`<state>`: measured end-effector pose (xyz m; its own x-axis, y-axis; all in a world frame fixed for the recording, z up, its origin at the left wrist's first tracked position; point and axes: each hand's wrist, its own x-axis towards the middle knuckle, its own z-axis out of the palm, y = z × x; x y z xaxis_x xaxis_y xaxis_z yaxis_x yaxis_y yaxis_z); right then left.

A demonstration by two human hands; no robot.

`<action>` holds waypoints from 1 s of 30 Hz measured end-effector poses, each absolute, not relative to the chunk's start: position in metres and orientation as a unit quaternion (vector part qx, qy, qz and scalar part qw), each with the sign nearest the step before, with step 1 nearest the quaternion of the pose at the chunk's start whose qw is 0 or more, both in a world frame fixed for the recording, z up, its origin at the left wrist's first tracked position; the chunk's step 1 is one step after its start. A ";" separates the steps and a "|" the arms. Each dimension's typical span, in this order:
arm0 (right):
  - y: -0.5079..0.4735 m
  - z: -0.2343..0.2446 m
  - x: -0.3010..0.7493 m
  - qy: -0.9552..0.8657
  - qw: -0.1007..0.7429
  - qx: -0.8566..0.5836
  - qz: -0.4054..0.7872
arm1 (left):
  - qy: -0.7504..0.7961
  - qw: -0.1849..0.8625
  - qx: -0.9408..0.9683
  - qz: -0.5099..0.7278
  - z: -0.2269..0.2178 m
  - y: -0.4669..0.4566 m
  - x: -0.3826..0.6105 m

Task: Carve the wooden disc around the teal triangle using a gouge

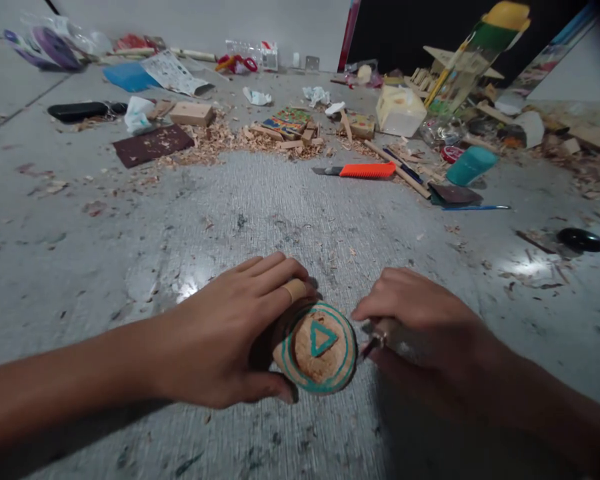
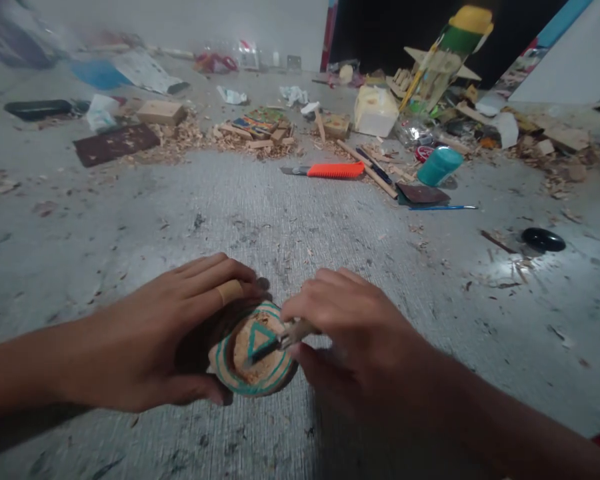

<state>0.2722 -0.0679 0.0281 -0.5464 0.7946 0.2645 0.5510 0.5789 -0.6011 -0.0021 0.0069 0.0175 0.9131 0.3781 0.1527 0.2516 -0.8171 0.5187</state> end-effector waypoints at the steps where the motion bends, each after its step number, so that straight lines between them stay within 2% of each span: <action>1: -0.066 0.029 0.269 -0.860 0.247 -0.385 0.227 | 0.163 0.260 0.943 0.129 0.015 0.007 -0.002; 9: -0.048 0.028 0.248 -0.903 0.157 -0.352 0.188 | 0.147 0.299 0.930 0.153 0.009 0.006 -0.005; 20: -0.048 0.015 0.244 -0.908 0.152 -0.363 0.142 | 0.126 0.313 0.924 0.178 0.002 0.010 -0.003; 23: -0.049 0.015 0.246 -0.881 0.181 -0.387 0.204 | 0.123 0.312 0.927 0.171 0.003 0.008 -0.004; 26: -0.050 0.019 0.252 -0.830 0.248 -0.439 0.238 | 0.123 0.295 0.930 0.180 0.003 0.007 -0.004; 30: -0.047 0.029 0.261 -0.768 0.323 -0.535 0.138 | 0.131 0.296 0.930 0.171 0.005 0.007 -0.004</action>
<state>0.2606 -0.0470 0.0295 -0.2179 0.9117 0.3484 0.7334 0.3885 -0.5579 -0.0038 0.0066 0.0051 0.9069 0.3458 0.2409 0.1428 -0.7899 0.5963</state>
